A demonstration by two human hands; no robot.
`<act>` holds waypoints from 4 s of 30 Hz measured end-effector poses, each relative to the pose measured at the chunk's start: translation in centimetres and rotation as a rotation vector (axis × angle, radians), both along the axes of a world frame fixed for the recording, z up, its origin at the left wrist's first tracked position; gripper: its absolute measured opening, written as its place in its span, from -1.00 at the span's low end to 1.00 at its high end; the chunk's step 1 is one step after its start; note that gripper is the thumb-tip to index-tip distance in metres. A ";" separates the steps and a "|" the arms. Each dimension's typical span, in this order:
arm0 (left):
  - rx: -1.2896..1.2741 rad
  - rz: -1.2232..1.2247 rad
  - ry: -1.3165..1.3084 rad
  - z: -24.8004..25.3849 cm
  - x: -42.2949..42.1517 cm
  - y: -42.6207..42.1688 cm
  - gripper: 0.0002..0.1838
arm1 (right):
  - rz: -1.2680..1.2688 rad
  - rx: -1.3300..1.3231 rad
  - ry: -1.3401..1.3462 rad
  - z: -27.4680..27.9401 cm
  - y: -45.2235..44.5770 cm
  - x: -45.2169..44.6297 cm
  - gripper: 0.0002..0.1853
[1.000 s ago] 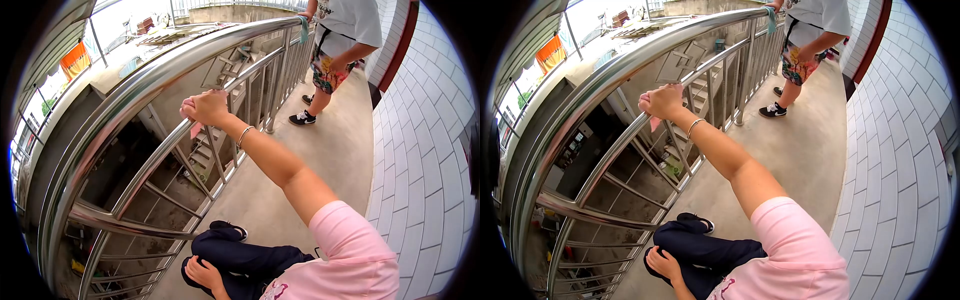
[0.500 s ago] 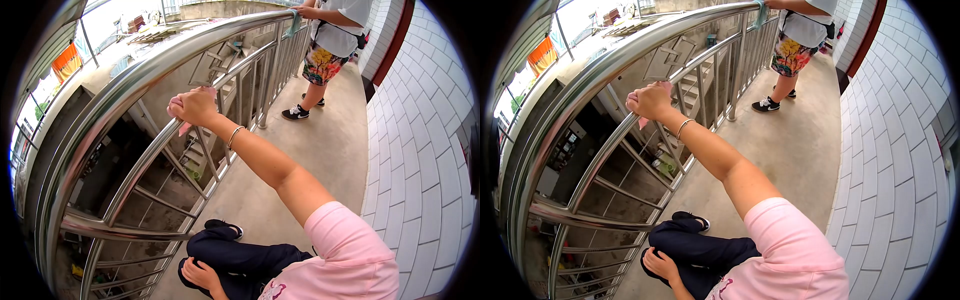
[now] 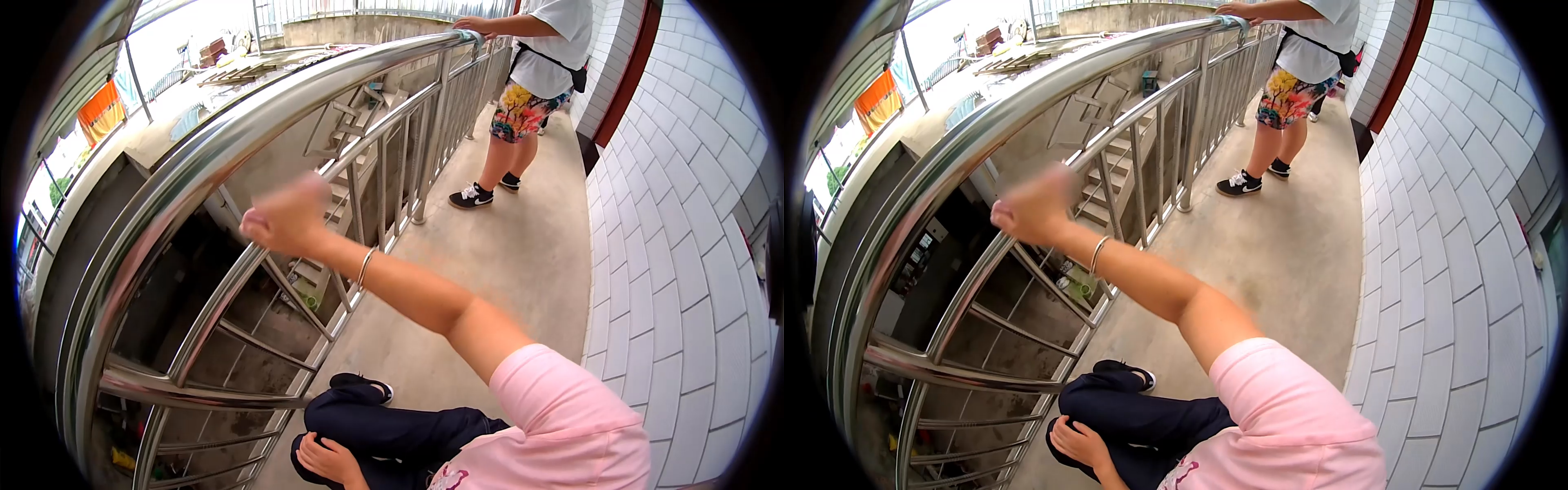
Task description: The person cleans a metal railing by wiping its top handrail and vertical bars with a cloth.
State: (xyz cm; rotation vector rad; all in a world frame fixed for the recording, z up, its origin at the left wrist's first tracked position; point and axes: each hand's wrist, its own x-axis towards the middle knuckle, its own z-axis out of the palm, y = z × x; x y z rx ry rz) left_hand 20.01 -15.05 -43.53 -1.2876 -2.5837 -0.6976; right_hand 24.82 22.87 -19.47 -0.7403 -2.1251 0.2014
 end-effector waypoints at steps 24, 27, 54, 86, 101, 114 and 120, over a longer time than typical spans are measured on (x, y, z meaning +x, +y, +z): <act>-0.037 0.029 0.037 1.0 0.3 0.0 -0.81 | 0.385 0.341 0.208 -1.8 -10.1 -8.0 -0.66; -0.045 0.031 0.035 1.3 0.3 -0.1 -0.81 | 0.312 0.367 0.177 -1.9 -8.2 -6.8 -0.66; 0.080 -0.026 -0.033 1.1 0.4 -0.3 -0.76 | -0.049 -0.142 -0.109 0.4 -2.6 -2.3 -0.70; -0.006 0.021 0.041 1.7 0.1 -0.3 -0.79 | 0.336 0.306 0.069 -1.2 -9.1 -8.7 -0.56; 0.029 -0.004 0.025 1.8 0.3 -0.5 -0.77 | -0.056 0.363 0.097 -1.4 4.7 1.3 -0.73; 0.074 0.018 0.003 1.2 0.0 0.2 -0.77 | -0.134 0.265 0.084 -2.2 -0.9 -2.5 -0.70; 0.061 0.016 -0.001 0.9 -0.1 0.5 -0.76 | 0.079 0.318 0.290 -3.2 -11.5 -10.6 -0.67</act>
